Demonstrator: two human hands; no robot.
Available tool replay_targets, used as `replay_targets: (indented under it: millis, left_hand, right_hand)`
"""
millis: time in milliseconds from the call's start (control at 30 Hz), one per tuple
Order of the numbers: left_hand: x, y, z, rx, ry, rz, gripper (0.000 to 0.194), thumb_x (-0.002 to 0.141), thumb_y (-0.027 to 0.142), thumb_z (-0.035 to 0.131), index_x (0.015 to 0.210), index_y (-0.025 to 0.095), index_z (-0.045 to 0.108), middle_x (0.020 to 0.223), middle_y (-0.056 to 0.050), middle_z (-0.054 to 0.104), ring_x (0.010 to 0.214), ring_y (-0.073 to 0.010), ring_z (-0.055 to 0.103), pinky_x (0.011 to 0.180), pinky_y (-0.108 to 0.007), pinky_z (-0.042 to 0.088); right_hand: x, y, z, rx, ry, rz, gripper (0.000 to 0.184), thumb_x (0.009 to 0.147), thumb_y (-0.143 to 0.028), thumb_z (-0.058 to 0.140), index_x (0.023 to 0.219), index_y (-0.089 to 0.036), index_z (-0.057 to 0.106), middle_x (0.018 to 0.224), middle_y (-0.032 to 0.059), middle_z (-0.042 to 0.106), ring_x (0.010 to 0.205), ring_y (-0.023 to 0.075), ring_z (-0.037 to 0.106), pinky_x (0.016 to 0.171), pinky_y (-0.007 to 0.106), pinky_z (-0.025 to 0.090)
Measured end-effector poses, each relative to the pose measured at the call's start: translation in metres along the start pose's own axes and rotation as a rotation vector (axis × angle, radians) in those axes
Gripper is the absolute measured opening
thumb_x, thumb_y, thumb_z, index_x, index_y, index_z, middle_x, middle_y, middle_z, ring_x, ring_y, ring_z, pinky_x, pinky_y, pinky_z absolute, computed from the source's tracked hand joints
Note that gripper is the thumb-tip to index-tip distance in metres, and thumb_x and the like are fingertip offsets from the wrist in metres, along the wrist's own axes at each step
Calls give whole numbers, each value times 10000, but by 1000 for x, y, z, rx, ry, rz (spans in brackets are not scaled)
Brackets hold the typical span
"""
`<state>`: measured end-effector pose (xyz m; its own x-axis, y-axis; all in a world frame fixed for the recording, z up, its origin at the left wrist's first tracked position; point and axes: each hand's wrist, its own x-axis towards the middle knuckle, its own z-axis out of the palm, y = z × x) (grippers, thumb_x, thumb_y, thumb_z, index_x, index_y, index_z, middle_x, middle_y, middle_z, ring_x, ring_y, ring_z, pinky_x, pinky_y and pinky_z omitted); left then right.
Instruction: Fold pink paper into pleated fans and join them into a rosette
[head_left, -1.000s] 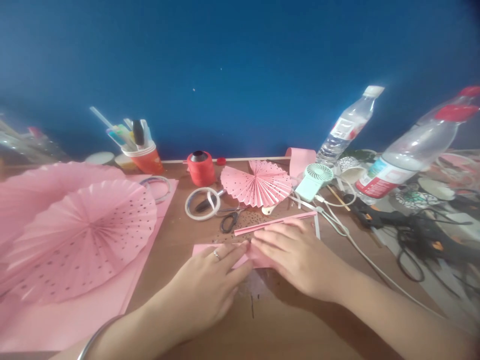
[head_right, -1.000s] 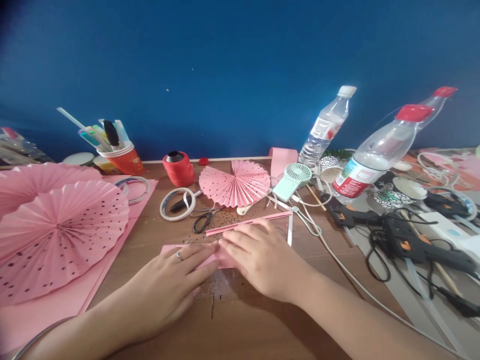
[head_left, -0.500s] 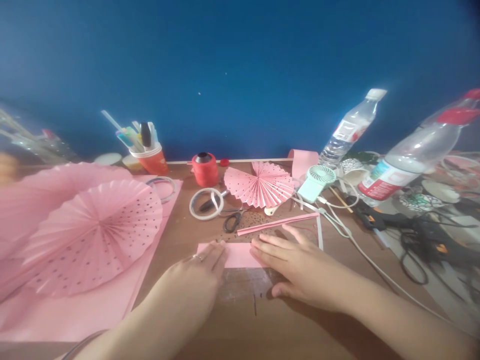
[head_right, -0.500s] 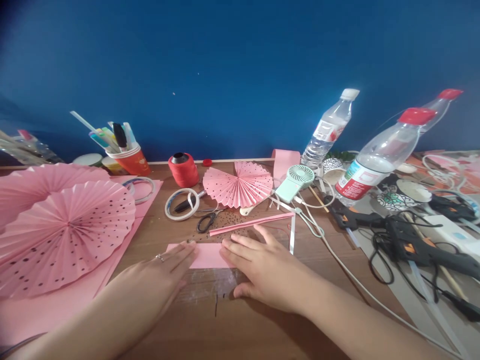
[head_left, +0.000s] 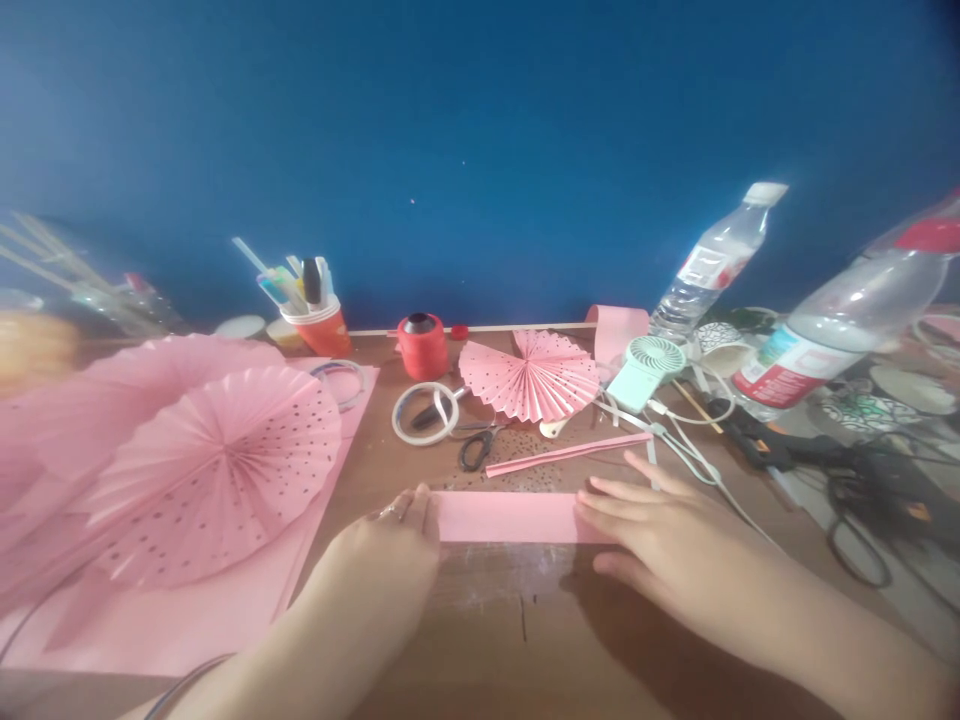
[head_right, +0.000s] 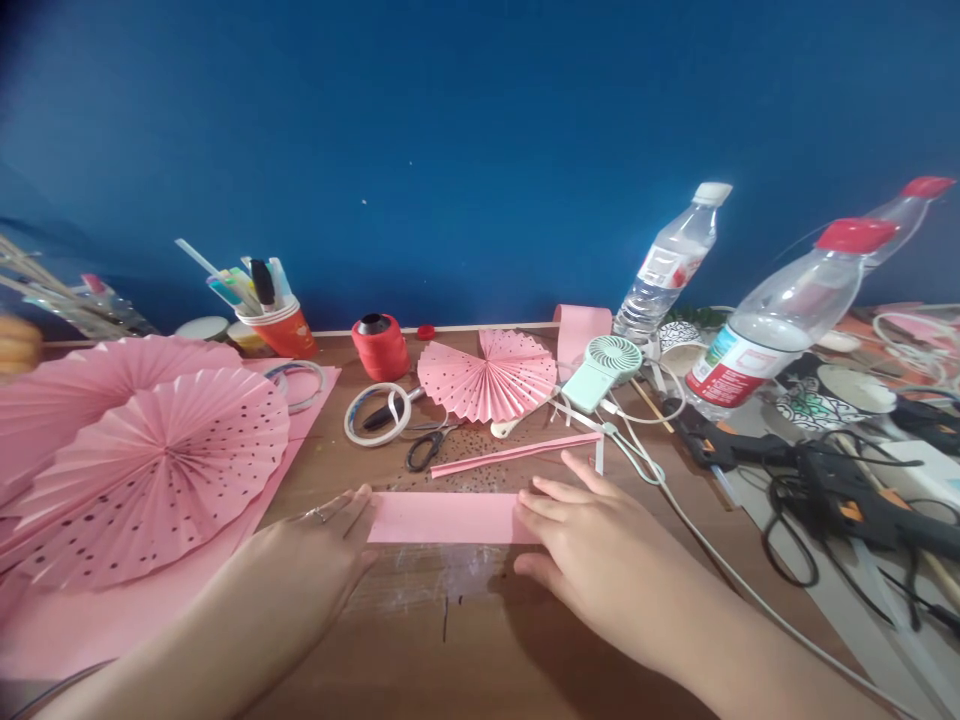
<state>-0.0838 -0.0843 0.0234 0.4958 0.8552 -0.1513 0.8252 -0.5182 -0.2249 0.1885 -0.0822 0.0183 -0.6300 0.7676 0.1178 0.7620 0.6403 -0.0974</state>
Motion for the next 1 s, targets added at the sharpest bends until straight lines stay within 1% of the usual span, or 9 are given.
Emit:
replay_targets:
  millis: [100, 200, 300, 433, 533, 600, 733, 867, 1000]
  left_hand:
    - [4, -2, -1, 9, -28, 17, 353, 779, 103, 425, 1095, 41, 568, 1034, -237, 611, 769, -292, 642, 566, -371, 520]
    - [7, -2, -2, 25, -30, 20, 322, 783, 119, 439, 1054, 45, 598, 998, -240, 620, 717, -288, 644, 533, -371, 516]
    - [7, 1, -2, 50, -3, 32, 289, 768, 81, 449, 991, 60, 631, 968, -227, 627, 730, -288, 639, 522, -360, 514]
    - [7, 3, -3, 38, 52, 23, 226, 776, 79, 451, 856, 99, 661, 841, -157, 634, 706, -249, 623, 556, -343, 504]
    - [11, 3, -4, 1, 106, 20, 226, 818, 134, 426, 787, 134, 651, 754, -98, 608, 711, -228, 594, 629, -360, 488]
    - [14, 2, -3, -47, 133, 12, 234, 832, 158, 411, 763, 142, 634, 750, -85, 590, 742, -234, 572, 670, -384, 476]
    - [21, 1, 1, -213, 186, 28, 172, 832, 176, 418, 863, 150, 585, 866, -78, 574, 836, -231, 536, 735, -396, 459]
    - [24, -1, 7, -347, 232, 88, 241, 835, 158, 411, 1046, 174, 526, 999, -70, 563, 953, -209, 510, 852, -396, 413]
    - [25, -3, 8, -382, 267, 116, 278, 828, 144, 420, 1085, 193, 512, 1004, -62, 566, 963, -206, 505, 863, -397, 405]
  right_hand:
    - [-3, 3, 3, -8, 24, 10, 248, 854, -290, 438, 973, -231, 648, 953, 33, 684, 936, 211, 602, 996, 481, 291]
    - [-5, 5, 3, 11, 43, 12, 295, 860, -197, 383, 861, -252, 673, 831, 9, 699, 823, 178, 628, 966, 434, 338]
    - [-5, 6, 1, 19, 97, 64, 329, 855, -182, 374, 751, -243, 680, 729, 9, 690, 736, 170, 627, 894, 391, 396]
    - [3, 7, 3, 1, 133, 171, 333, 856, -224, 393, 648, -215, 653, 638, 27, 652, 670, 188, 598, 742, 383, 440]
    - [13, 9, 11, 45, 180, 182, 212, 845, -285, 452, 815, -198, 643, 824, 47, 650, 823, 210, 576, 758, 387, 436]
    - [19, 11, 17, 140, 188, 113, 209, 825, -304, 504, 977, -199, 601, 979, 53, 614, 938, 201, 539, 807, 364, 431]
    - [28, 10, 25, 277, 134, 104, 263, 787, -336, 567, 1019, -212, 566, 980, 44, 576, 935, 185, 517, 796, 337, 440]
    - [29, 6, 24, 338, 134, 115, 126, 800, -260, 555, 909, -199, 548, 941, 38, 567, 900, 173, 516, 778, 329, 438]
    - [27, 2, 22, 342, 152, 143, 60, 806, -201, 526, 866, -201, 514, 881, 35, 573, 831, 176, 524, 698, 320, 445]
